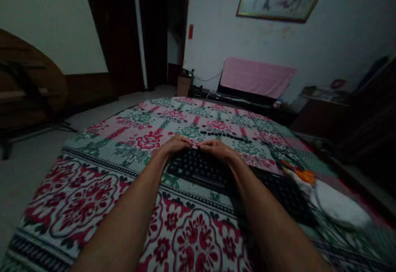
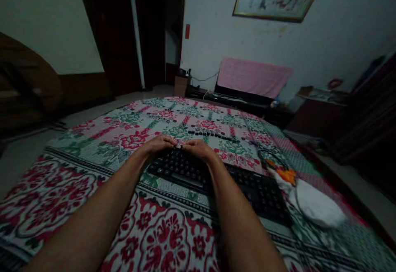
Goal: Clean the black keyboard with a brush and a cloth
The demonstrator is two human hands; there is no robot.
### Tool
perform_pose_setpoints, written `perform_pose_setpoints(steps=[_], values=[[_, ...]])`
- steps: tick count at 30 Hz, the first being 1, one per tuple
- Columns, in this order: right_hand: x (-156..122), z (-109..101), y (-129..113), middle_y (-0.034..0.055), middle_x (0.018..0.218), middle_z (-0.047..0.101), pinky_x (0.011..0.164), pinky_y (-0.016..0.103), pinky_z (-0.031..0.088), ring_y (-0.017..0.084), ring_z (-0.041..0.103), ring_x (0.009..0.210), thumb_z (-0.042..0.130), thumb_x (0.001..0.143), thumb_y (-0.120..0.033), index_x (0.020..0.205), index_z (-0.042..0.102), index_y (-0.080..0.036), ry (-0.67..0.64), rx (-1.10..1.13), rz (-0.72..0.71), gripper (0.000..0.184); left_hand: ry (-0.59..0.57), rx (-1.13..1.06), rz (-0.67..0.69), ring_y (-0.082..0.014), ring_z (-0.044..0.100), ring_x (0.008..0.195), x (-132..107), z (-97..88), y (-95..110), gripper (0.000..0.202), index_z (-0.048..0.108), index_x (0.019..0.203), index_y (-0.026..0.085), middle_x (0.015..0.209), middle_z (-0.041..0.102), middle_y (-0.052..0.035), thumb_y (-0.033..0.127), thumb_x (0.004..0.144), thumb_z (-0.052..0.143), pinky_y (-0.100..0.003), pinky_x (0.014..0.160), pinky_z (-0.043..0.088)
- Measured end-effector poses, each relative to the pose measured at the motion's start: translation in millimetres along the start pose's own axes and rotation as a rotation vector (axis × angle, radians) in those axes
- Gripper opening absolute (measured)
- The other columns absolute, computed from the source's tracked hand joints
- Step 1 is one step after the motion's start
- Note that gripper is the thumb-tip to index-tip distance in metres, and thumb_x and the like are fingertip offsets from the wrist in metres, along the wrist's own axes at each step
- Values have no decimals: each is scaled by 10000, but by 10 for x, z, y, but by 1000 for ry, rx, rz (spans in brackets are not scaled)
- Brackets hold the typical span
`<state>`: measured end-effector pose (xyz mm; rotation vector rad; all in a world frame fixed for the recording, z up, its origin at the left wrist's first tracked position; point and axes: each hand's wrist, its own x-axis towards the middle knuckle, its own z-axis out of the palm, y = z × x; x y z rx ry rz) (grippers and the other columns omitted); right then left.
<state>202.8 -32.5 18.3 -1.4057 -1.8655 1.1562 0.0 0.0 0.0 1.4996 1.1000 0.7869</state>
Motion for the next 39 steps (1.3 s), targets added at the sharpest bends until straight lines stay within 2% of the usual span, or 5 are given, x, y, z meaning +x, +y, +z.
perform_pose_setpoints(steps=[5, 14, 26, 33, 39], values=[[-43, -10, -34, -31, 636, 568, 597, 214, 325, 91, 432, 587, 609, 645, -423, 810, 688, -140, 34, 8, -14, 337, 6, -6, -24, -71, 469, 509, 7, 23, -1, 166, 679, 673, 142, 556, 606, 44, 92, 556, 573, -197, 527, 346], [-55, 76, -122, -56, 532, 482, 522, 204, 279, 70, 358, 513, 569, 677, -361, 753, 683, -135, 78, -168, 38, 264, 35, 30, -45, -68, 430, 465, -28, 48, 32, 163, 676, 692, 140, 498, 554, 52, 98, 576, 571, -203, 483, 314], [43, 162, -49, -42, 532, 530, 473, 186, 292, 66, 391, 485, 596, 652, -256, 722, 697, -133, 183, -245, 51, 174, 30, 13, -75, -78, 442, 485, -74, 91, 97, 164, 679, 691, 157, 496, 554, 54, 85, 599, 563, -211, 514, 347], [48, 154, -184, -56, 480, 446, 462, 187, 266, 64, 366, 470, 558, 680, -226, 637, 656, -134, 113, -435, 31, 141, 48, 57, -36, -87, 475, 518, -25, 79, 65, 173, 697, 684, 144, 541, 596, 36, 87, 570, 580, -212, 541, 366], [55, 126, -255, -37, 528, 511, 490, 193, 276, 77, 416, 512, 533, 725, -213, 690, 672, -132, 45, -603, -20, 165, 31, 87, 10, -95, 514, 574, 8, 70, 20, 178, 704, 697, 149, 620, 639, 22, 115, 566, 589, -214, 570, 388]])
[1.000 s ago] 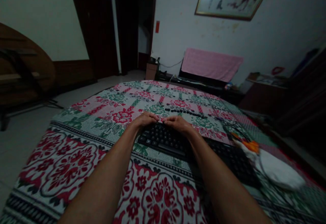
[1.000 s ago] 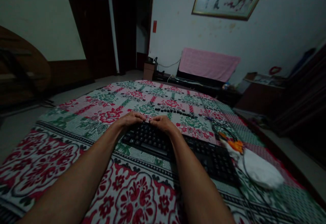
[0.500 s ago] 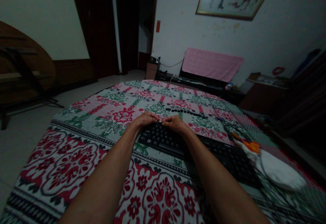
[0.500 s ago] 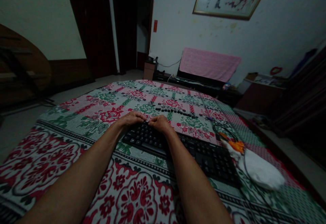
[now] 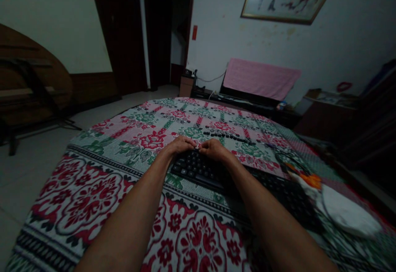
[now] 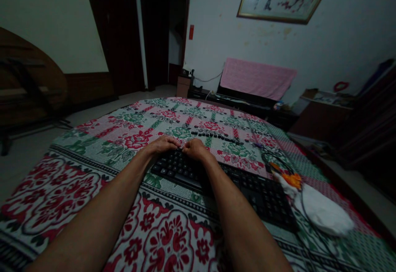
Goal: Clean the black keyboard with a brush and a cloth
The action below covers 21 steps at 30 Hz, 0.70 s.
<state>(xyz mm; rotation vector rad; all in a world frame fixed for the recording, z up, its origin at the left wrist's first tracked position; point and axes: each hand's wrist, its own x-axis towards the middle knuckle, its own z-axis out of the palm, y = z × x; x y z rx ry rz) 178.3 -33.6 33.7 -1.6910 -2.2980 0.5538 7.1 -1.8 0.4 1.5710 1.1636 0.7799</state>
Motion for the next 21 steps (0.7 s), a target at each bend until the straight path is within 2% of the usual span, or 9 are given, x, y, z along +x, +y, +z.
perform_pose_setpoints(steps=[4, 8, 12, 15, 21], values=[[-19, -32, -45, 1, 632, 612, 517, 188, 299, 94, 493, 585, 528, 751, -207, 777, 698, -132, -11, -127, -36, 187, -9, -9, -1, -89, 510, 565, -4, 5, -3, 185, 703, 701, 149, 616, 637, 24, 118, 565, 581, -209, 567, 388], [-16, -86, -190, 51, 728, 683, 548, 202, 333, 129, 563, 643, 525, 747, -181, 824, 720, -145, -47, -282, -33, 213, 6, 20, -4, -90, 507, 565, 4, 3, -13, 207, 706, 725, 148, 618, 637, 24, 125, 565, 578, -206, 552, 379], [6, -117, -326, 99, 790, 704, 555, 222, 343, 162, 598, 673, 529, 728, -153, 809, 733, -146, -44, -407, 30, 219, 24, 47, 23, -105, 533, 614, 23, 2, -27, 188, 708, 697, 154, 651, 657, 16, 120, 556, 589, -215, 595, 402], [-1, -88, -302, 109, 808, 705, 559, 228, 341, 174, 607, 702, 525, 748, -181, 826, 732, -134, -16, -395, 39, 225, 24, 58, 33, -108, 541, 624, 23, 3, -20, 181, 709, 690, 158, 656, 662, 15, 117, 564, 586, -218, 612, 411], [-49, 18, -94, 42, 700, 685, 561, 213, 327, 136, 574, 646, 527, 767, -230, 791, 721, -159, 71, -213, -16, 208, 1, 72, 16, -100, 527, 604, -18, -6, 35, 192, 710, 718, 147, 624, 644, 24, 115, 575, 586, -214, 608, 400]])
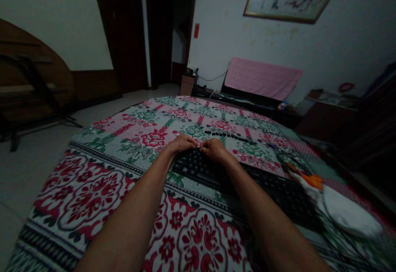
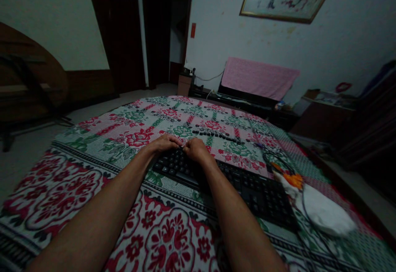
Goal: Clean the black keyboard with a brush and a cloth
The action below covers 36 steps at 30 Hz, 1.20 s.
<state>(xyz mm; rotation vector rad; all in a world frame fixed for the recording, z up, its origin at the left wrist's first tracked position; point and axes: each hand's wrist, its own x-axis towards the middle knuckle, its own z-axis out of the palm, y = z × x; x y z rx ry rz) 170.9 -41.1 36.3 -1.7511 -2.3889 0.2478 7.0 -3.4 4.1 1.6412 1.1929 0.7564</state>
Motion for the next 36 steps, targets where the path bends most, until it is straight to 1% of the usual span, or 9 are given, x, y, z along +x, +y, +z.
perform_pose_setpoints(steps=[4, 9, 13, 17, 22, 25, 31, 33, 36], values=[[-8, 19, 17, 23, 664, 668, 565, 206, 327, 126, 556, 628, 544, 749, -222, 771, 718, -166, 26, 59, 21, 185, 6, 16, 6, -105, 533, 628, -21, -9, 22, 180, 709, 713, 147, 642, 646, 23, 123, 573, 600, -218, 622, 401], [-9, 42, 0, 14, 657, 659, 565, 207, 333, 124, 550, 617, 564, 725, -224, 752, 711, -174, 45, 77, 39, 157, 8, 7, 10, -106, 536, 628, -30, 1, 25, 165, 706, 696, 154, 628, 639, 24, 127, 572, 602, -214, 606, 403], [-10, 49, 1, 11, 641, 650, 548, 201, 333, 123, 552, 620, 565, 719, -219, 742, 706, -172, 40, 102, 67, 151, 4, -25, -5, -100, 529, 594, -35, 7, 31, 168, 709, 685, 156, 605, 634, 28, 121, 563, 600, -216, 601, 411], [5, 42, 16, 13, 621, 650, 540, 199, 337, 125, 563, 618, 564, 722, -212, 726, 713, -165, 31, 109, 51, 155, -7, -11, -13, -111, 544, 612, -22, -3, 22, 175, 719, 695, 165, 612, 649, 23, 136, 550, 624, -221, 612, 424], [28, 47, 3, 23, 720, 699, 599, 200, 385, 141, 606, 681, 593, 711, -213, 807, 737, -191, 54, 93, 90, 175, -13, 4, 18, -108, 543, 621, 6, -11, 2, 176, 714, 691, 157, 620, 649, 24, 128, 553, 609, -211, 605, 412], [34, 43, -28, 33, 771, 713, 629, 202, 404, 149, 621, 708, 590, 712, -203, 835, 741, -193, 49, 58, 105, 194, -16, 3, 13, -110, 540, 623, 12, -9, -3, 184, 711, 697, 153, 622, 648, 22, 129, 550, 604, -211, 603, 406], [21, 15, -38, 29, 794, 718, 635, 202, 406, 153, 629, 736, 565, 741, -203, 849, 742, -202, 14, 65, 62, 208, -23, 5, 14, -99, 513, 585, 19, -7, -22, 197, 709, 708, 149, 603, 635, 28, 143, 553, 588, -209, 586, 385], [19, 12, -35, 34, 779, 716, 620, 205, 399, 155, 630, 735, 565, 750, -230, 837, 743, -201, 24, 68, 93, 200, -14, 6, 0, -98, 506, 570, 8, -8, -16, 195, 709, 705, 155, 582, 625, 34, 147, 556, 584, -208, 571, 381], [31, 21, -51, 35, 766, 712, 601, 206, 386, 160, 627, 743, 593, 729, -264, 810, 739, -205, 50, 62, 177, 177, 2, -4, -16, -93, 492, 547, -24, -4, 9, 186, 708, 703, 163, 551, 606, 41, 143, 562, 588, -204, 546, 374]])
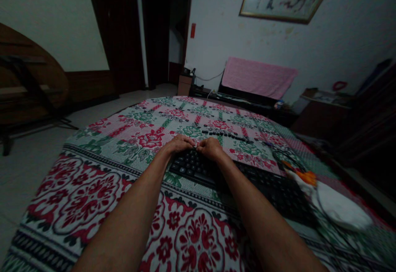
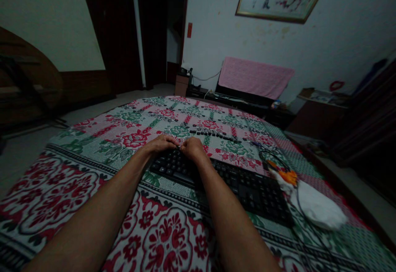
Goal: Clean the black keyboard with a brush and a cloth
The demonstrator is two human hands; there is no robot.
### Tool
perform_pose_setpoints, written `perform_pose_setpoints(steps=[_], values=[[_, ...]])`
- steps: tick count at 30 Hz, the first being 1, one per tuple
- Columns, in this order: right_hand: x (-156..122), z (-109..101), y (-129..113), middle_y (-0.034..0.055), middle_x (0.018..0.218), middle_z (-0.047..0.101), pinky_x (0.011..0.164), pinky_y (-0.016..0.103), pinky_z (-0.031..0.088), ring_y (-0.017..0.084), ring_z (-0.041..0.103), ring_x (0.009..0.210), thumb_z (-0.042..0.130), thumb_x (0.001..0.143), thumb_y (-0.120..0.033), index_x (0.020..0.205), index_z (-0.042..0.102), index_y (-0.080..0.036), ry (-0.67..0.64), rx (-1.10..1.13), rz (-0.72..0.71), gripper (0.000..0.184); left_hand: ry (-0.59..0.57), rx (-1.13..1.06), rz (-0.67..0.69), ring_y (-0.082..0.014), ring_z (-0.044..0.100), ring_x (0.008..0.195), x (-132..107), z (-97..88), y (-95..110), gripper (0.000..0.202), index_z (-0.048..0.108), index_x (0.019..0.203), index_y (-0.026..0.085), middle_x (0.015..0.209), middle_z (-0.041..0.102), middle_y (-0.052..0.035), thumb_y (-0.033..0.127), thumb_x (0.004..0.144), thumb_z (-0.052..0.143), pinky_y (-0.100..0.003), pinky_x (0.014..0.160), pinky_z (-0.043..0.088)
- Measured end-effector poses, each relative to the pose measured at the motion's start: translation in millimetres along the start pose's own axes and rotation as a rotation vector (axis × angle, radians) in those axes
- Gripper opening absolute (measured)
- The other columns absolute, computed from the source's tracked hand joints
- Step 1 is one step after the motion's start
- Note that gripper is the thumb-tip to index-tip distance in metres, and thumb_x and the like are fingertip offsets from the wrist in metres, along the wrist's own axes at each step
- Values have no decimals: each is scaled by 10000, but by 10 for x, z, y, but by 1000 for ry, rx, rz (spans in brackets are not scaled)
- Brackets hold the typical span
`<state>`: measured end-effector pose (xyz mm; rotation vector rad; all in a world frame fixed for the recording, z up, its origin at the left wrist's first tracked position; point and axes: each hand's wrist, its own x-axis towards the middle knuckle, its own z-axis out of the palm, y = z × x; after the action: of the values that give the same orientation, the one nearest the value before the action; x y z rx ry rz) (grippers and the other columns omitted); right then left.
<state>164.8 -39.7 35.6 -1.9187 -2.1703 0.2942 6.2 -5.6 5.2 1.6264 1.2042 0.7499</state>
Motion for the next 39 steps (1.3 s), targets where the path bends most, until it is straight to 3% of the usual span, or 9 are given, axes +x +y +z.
perform_pose_setpoints(steps=[5, 9, 13, 16, 20, 26, 33, 39], values=[[-14, 20, -55, 47, 782, 709, 587, 210, 373, 155, 616, 721, 582, 725, -240, 804, 731, -190, -1, -15, 27, 176, 36, -26, 1, -91, 485, 538, -38, 20, 42, 160, 698, 667, 155, 545, 603, 39, 122, 563, 582, -206, 544, 366], [-49, -4, -24, 42, 795, 710, 625, 203, 372, 150, 612, 749, 528, 762, -203, 809, 730, -192, 19, -34, -82, 207, 68, -49, 8, -93, 492, 538, -34, 21, 50, 151, 692, 663, 140, 554, 607, 30, 124, 573, 571, -210, 553, 365], [42, -45, 122, 42, 767, 703, 624, 203, 376, 145, 608, 728, 438, 845, -272, 791, 724, -171, 32, -41, -123, 308, 140, -98, -3, -90, 497, 529, -3, -4, 13, 175, 690, 724, 135, 585, 619, 19, 141, 596, 571, -206, 529, 362], [221, -16, 272, 48, 919, 704, 724, 206, 397, 156, 614, 856, 434, 846, -236, 936, 705, -172, 112, -48, -37, 293, 188, -145, -31, -85, 482, 487, 29, -21, -52, 215, 688, 796, 141, 577, 610, 17, 169, 617, 573, -205, 488, 348], [495, 113, 431, 58, 1102, 654, 844, 226, 395, 171, 583, 1005, 431, 855, -252, 1161, 600, -201, 204, -63, 22, 354, 166, -225, -45, -90, 503, 488, 60, -23, -120, 219, 677, 812, 135, 592, 617, 1, 171, 618, 582, -206, 482, 361], [799, 181, 476, 88, 1159, 617, 842, 278, 425, 212, 575, 1043, 378, 875, -285, 1281, 480, -237, 132, -222, 78, 421, 185, -234, -70, -81, 495, 487, 43, -11, -82, 173, 678, 754, 134, 581, 614, 6, 149, 601, 599, -195, 481, 359], [892, 172, 395, 112, 1055, 654, 806, 295, 428, 241, 593, 1002, 404, 845, -257, 1023, 664, -217, 81, -270, 82, 317, 205, -216, -88, -80, 491, 478, 30, 6, -45, 164, 679, 750, 137, 563, 611, 17, 134, 605, 603, -197, 478, 362], [682, 34, 326, 82, 931, 694, 746, 250, 422, 197, 622, 880, 434, 820, -249, 971, 695, -207, 199, -199, -28, 304, 199, -165, -71, -81, 500, 482, 58, 7, -72, 185, 687, 768, 140, 566, 620, 19, 126, 609, 593, -197, 490, 374]])
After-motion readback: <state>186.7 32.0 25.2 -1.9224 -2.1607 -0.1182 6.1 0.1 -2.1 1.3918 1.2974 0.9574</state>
